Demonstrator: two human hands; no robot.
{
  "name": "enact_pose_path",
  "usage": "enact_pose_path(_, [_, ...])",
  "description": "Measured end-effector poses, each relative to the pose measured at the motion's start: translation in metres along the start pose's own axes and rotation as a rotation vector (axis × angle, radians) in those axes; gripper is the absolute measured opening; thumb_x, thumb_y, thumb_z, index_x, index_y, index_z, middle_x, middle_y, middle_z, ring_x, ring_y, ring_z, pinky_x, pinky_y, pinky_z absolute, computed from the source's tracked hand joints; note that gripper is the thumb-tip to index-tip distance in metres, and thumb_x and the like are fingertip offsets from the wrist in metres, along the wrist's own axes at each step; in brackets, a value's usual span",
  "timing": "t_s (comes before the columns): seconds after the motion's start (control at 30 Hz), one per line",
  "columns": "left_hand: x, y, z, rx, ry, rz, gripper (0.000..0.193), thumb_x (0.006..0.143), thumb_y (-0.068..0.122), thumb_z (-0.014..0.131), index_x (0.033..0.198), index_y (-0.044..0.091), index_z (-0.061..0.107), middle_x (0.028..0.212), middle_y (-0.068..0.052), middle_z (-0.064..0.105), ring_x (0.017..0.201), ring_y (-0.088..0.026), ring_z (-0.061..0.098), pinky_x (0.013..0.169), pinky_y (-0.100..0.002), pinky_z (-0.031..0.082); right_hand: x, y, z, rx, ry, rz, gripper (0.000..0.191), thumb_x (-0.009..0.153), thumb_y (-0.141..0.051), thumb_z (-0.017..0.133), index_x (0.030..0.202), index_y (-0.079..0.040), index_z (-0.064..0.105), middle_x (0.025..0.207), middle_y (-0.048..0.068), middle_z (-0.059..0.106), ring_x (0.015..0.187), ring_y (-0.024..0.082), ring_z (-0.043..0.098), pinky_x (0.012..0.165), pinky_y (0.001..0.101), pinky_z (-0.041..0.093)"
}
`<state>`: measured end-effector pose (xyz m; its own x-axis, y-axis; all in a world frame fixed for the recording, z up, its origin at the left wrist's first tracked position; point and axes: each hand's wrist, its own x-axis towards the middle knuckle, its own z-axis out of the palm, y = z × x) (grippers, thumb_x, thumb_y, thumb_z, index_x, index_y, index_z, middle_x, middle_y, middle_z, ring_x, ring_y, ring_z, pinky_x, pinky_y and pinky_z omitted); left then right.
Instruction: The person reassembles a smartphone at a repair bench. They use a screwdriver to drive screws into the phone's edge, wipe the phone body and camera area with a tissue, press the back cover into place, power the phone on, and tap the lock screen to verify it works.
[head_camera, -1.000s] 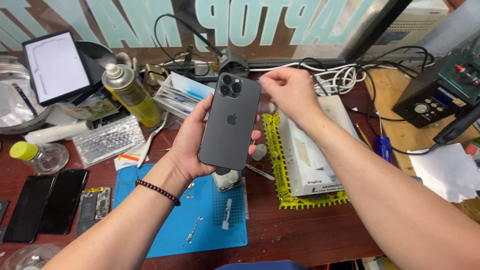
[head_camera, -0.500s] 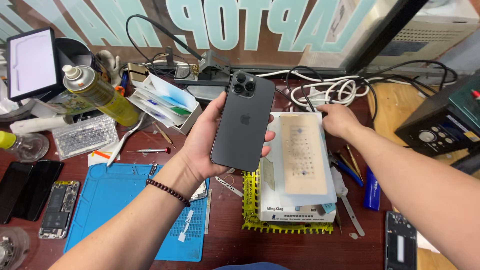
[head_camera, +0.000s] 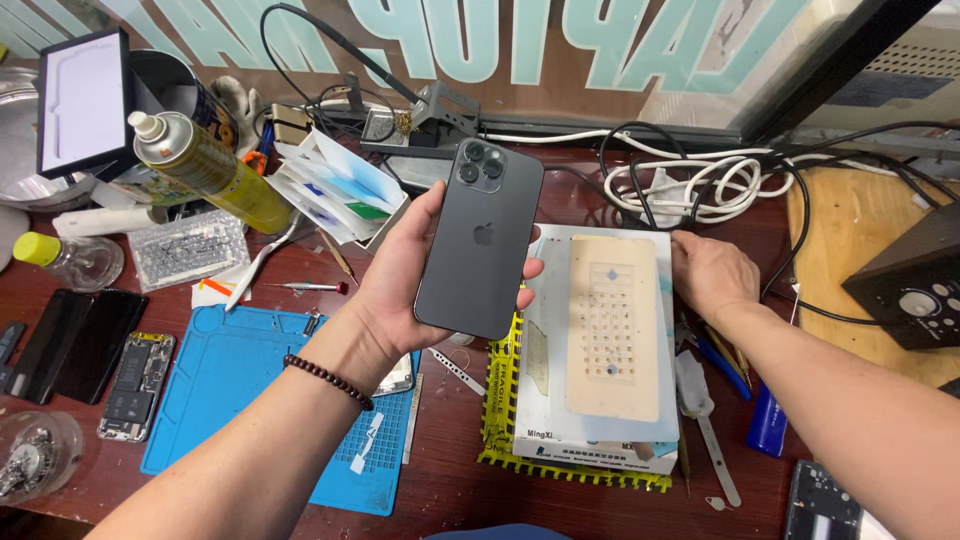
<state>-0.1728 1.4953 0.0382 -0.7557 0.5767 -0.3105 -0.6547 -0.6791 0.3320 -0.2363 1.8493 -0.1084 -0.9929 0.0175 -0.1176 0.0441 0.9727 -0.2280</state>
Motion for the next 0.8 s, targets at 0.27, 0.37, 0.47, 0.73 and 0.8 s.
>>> enact_pose_path(0.27, [0.002,0.0,-0.001,-0.006,-0.002,0.009,0.064,0.107,0.056,0.035,0.142,0.007,0.055,0.131,-0.02,0.064,0.112,-0.041,0.067,0.094,-0.059,0.057,0.034,0.005,0.02,-0.043,-0.044,0.063,0.023,0.098,-0.03,0.06,0.115,-0.021,0.072,0.102,0.019,0.075,0.1,0.041,0.069,0.083,0.0521,0.054])
enact_pose_path(0.37, [0.0,0.001,-0.002,-0.022,-0.047,0.02,0.065,0.109,0.056,0.035,0.143,0.004,0.055,0.131,-0.021,0.063,0.114,-0.041,0.066,0.095,-0.058,0.057,0.046,0.009,0.029,0.025,-0.038,0.11,0.021,0.094,-0.031,0.065,0.11,-0.022,0.076,0.104,0.017,0.075,0.102,0.04,0.07,0.086,0.0504,0.054])
enact_pose_path(0.47, [-0.004,0.0,-0.003,-0.024,-0.043,0.02,0.064,0.109,0.056,0.035,0.142,0.005,0.055,0.13,-0.02,0.063,0.113,-0.042,0.067,0.096,-0.058,0.057,0.041,0.015,0.031,0.125,0.009,0.09,0.021,0.093,-0.031,0.068,0.11,-0.021,0.076,0.102,0.017,0.075,0.099,0.039,0.069,0.085,0.0492,0.054])
enact_pose_path(0.73, [-0.03,-0.011,0.017,-0.007,-0.056,-0.004,0.065,0.107,0.057,0.038,0.14,0.005,0.057,0.129,-0.02,0.064,0.114,-0.041,0.065,0.095,-0.058,0.057,-0.022,0.01,-0.06,1.396,0.019,0.244,0.01,0.097,-0.013,0.051,0.1,-0.008,0.059,0.099,0.008,0.071,0.09,0.024,0.072,0.071,0.0416,0.061])
enact_pose_path(0.8, [-0.035,-0.017,0.026,-0.019,-0.019,-0.02,0.066,0.105,0.059,0.039,0.138,0.005,0.058,0.128,-0.021,0.063,0.116,-0.041,0.064,0.095,-0.058,0.056,-0.041,-0.011,-0.095,1.573,0.043,0.14,0.008,0.096,-0.01,0.048,0.098,-0.007,0.055,0.101,0.011,0.069,0.088,0.025,0.073,0.069,0.0446,0.063])
